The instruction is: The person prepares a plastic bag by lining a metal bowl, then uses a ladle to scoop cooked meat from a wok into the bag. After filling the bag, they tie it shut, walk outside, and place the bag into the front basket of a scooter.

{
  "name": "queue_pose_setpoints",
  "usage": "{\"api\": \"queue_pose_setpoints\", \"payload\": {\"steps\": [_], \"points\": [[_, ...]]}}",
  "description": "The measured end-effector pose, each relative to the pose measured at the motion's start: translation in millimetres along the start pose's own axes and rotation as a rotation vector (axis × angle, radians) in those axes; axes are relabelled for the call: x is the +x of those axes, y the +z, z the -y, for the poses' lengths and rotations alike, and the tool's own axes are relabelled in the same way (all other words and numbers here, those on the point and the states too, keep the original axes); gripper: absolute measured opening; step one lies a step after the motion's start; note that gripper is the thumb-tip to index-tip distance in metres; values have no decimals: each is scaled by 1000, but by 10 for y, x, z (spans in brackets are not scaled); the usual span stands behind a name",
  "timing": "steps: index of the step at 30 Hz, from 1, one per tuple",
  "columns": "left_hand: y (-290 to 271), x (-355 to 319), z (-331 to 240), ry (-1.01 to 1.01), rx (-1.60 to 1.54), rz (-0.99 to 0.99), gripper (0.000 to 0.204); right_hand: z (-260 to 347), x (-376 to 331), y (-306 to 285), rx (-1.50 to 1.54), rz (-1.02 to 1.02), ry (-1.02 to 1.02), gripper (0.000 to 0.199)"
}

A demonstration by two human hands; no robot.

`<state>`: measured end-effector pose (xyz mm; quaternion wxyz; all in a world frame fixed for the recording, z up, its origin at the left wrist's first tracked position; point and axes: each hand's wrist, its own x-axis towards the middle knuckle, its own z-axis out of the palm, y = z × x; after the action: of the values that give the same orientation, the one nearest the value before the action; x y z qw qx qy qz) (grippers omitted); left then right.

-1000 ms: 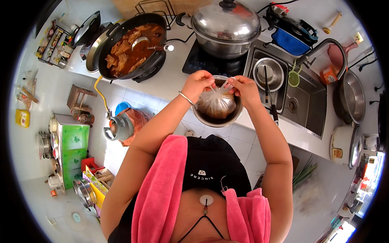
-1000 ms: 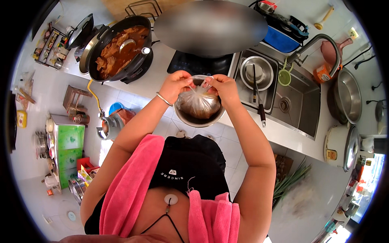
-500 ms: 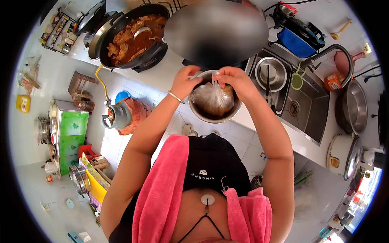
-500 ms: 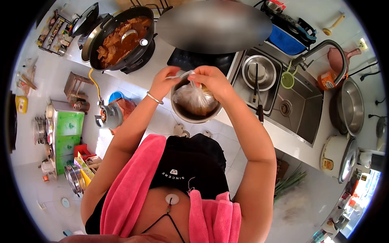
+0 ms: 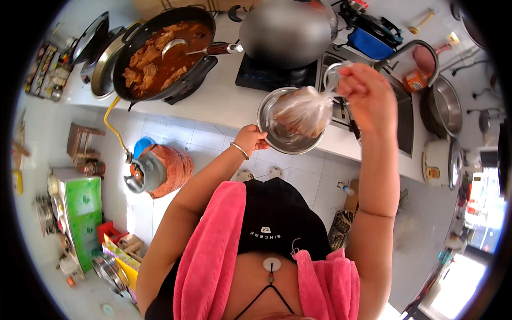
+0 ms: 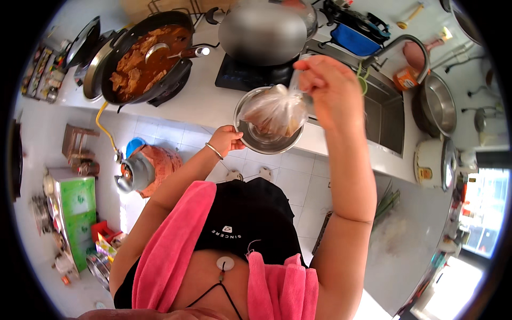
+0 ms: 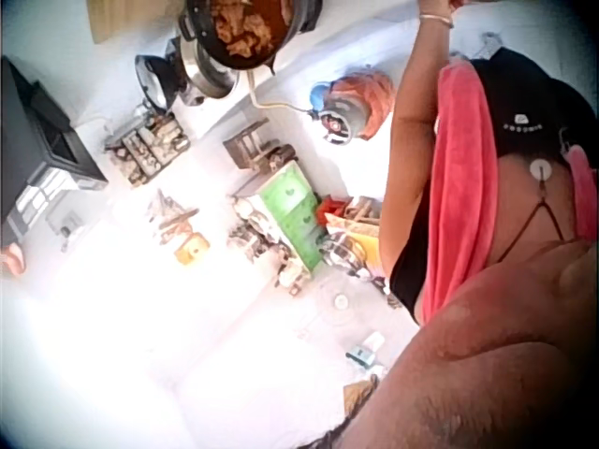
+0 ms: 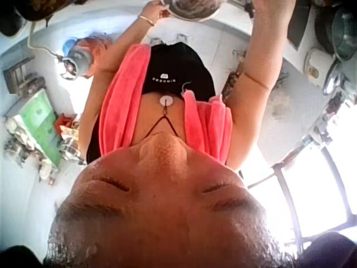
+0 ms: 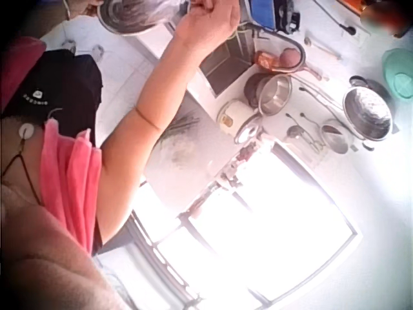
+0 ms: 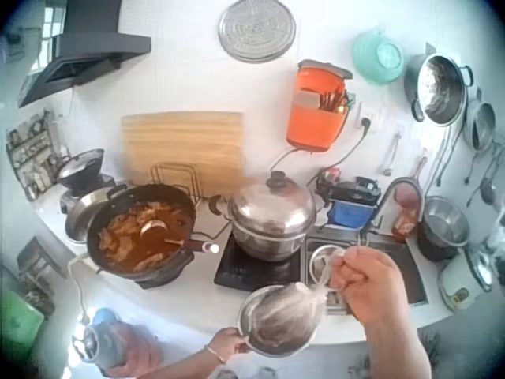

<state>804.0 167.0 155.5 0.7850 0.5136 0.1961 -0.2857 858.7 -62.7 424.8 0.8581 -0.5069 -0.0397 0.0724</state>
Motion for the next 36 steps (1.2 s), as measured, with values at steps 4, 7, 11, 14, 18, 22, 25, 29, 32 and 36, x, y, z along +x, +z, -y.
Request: {"api": "queue_pose_setpoints", "payload": {"steps": [4,7,11,14,18,22,25,29,32,36], "points": [[49,136,15,7,-69,32,10,490,-496,-12,0,-128,-150,19],[158,121,103,4,-130,41,13,727,-1062,14,-29,-210,-222,20],[154,123,279,-120,-276,121,14,963,-1985,2,-110,-377,-349,19],[-6,139,530,-174,-304,90,20,955,-2824,-50,-133,-482,-448,18],[-99,43,1243,-255,-76,39,14,735,-4162,-290,-173,-787,-584,15],[245,-376,2320,-539,307,210,9,322,-5585,-608,-63,-992,-526,10],[982,-971,3100,-726,597,392,13,-41,-6661,-845,19,-1123,-494,8],[1768,-1584,3988,-699,947,536,16,-483,-8226,-1138,113,-1358,-469,11],[1983,-1465,4374,-569,1278,630,19,-749,-9336,-1330,192,-1559,-472,11],[2195,-1388,4485,-424,1687,338,22,-975,-10667,-1570,315,-1799,-575,10]]}}
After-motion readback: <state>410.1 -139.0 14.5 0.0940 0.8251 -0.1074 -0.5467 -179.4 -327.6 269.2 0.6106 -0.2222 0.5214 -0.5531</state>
